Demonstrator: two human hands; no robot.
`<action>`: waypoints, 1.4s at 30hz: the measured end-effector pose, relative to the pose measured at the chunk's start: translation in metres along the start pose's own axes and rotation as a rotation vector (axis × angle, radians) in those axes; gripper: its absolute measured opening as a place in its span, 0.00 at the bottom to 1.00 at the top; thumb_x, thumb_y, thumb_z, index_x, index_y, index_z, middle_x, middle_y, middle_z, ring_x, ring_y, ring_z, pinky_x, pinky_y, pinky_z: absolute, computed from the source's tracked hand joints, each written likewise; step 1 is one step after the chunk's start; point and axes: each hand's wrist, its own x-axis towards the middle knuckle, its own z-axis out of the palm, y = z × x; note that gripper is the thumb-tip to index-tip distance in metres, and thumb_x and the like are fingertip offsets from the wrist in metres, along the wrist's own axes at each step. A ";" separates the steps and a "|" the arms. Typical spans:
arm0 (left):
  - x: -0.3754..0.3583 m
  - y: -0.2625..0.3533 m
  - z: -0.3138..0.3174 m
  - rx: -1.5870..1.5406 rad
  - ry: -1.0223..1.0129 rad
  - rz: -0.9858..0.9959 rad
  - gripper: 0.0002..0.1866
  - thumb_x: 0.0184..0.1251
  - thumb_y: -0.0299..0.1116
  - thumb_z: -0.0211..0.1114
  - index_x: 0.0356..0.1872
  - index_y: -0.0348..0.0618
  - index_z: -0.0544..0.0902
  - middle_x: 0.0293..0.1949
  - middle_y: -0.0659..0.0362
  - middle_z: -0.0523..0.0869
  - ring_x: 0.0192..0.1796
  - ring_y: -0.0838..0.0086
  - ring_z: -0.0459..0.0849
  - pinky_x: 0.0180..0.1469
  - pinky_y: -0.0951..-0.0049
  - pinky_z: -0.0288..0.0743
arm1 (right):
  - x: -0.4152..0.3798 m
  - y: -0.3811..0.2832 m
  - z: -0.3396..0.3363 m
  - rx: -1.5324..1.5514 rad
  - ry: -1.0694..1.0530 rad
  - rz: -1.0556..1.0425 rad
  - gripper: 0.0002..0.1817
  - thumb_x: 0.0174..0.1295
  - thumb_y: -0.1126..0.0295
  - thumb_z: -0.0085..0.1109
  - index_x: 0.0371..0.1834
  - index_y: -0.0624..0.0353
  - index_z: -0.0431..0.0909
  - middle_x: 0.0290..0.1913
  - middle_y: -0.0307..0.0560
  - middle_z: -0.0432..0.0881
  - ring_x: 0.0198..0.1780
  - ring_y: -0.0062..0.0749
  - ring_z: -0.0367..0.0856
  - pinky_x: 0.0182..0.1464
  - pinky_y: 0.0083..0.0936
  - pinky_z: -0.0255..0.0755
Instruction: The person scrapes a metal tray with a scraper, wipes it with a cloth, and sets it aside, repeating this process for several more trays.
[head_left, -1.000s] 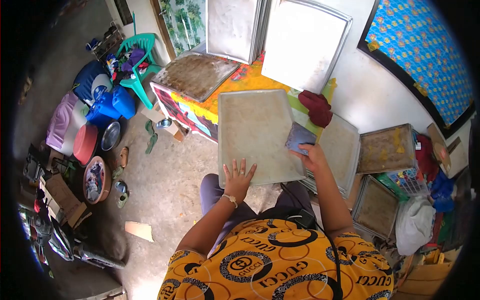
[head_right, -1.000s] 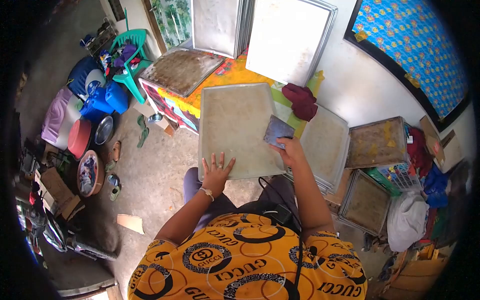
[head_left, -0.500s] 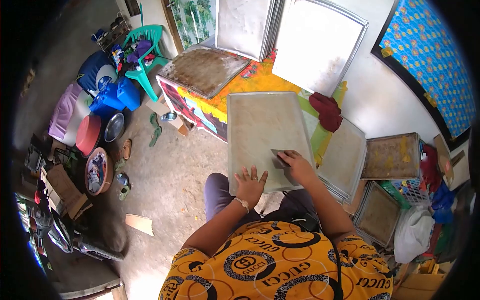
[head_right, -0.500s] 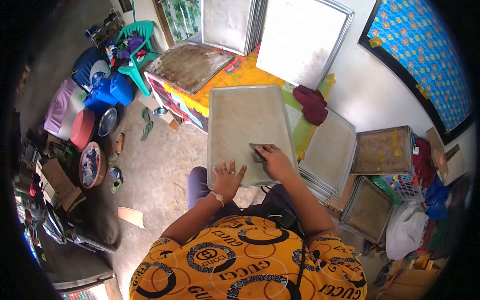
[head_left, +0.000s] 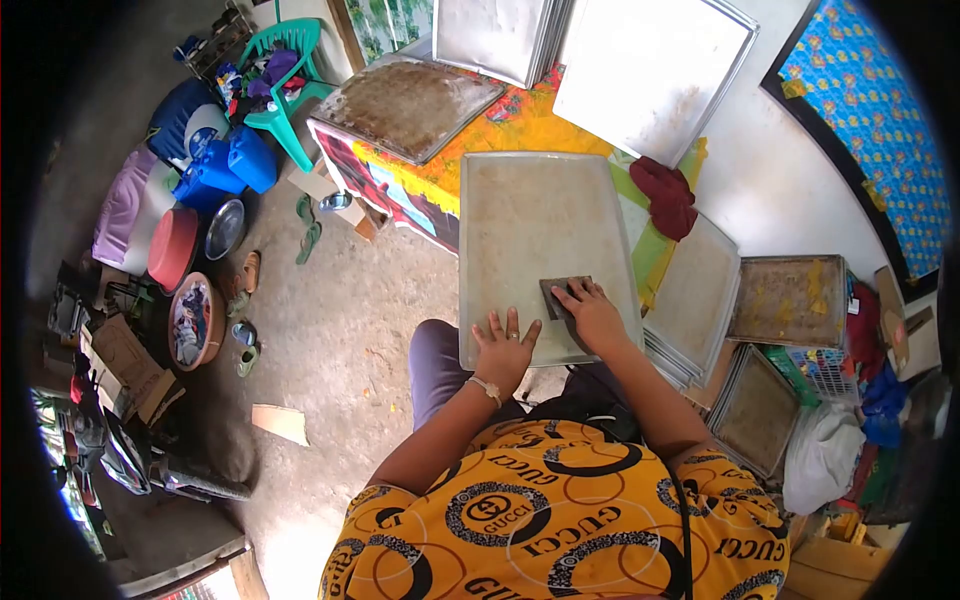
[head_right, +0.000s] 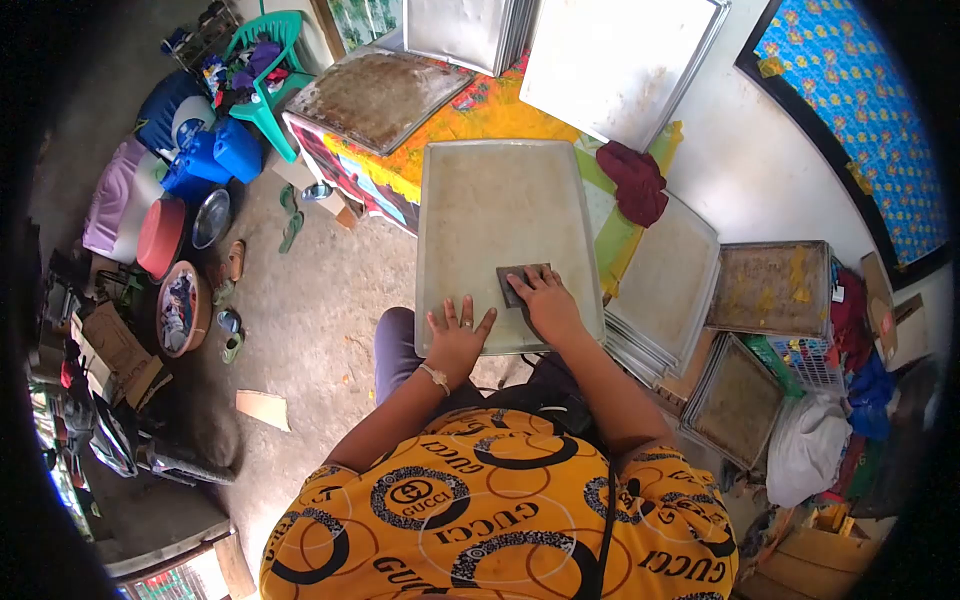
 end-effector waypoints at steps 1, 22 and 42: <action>0.000 0.000 -0.001 0.006 -0.002 0.006 0.34 0.63 0.30 0.54 0.72 0.56 0.57 0.70 0.36 0.56 0.69 0.30 0.55 0.60 0.23 0.49 | 0.000 0.000 0.000 0.001 -0.003 0.001 0.27 0.59 0.75 0.47 0.64 0.47 0.70 0.65 0.53 0.69 0.66 0.54 0.65 0.69 0.42 0.57; 0.002 -0.002 0.002 0.010 0.035 0.014 0.28 0.68 0.33 0.50 0.70 0.54 0.62 0.69 0.35 0.59 0.67 0.29 0.58 0.57 0.22 0.53 | 0.003 0.003 0.008 -0.032 -0.049 -0.009 0.31 0.56 0.78 0.48 0.67 0.45 0.66 0.67 0.54 0.67 0.68 0.58 0.63 0.69 0.42 0.58; 0.001 -0.001 -0.006 -0.006 -0.020 0.000 0.28 0.69 0.33 0.47 0.71 0.54 0.59 0.70 0.35 0.56 0.68 0.29 0.57 0.58 0.23 0.54 | 0.164 0.025 0.017 0.049 -0.078 0.050 0.27 0.57 0.79 0.42 0.59 0.44 0.76 0.57 0.49 0.77 0.53 0.48 0.76 0.55 0.37 0.72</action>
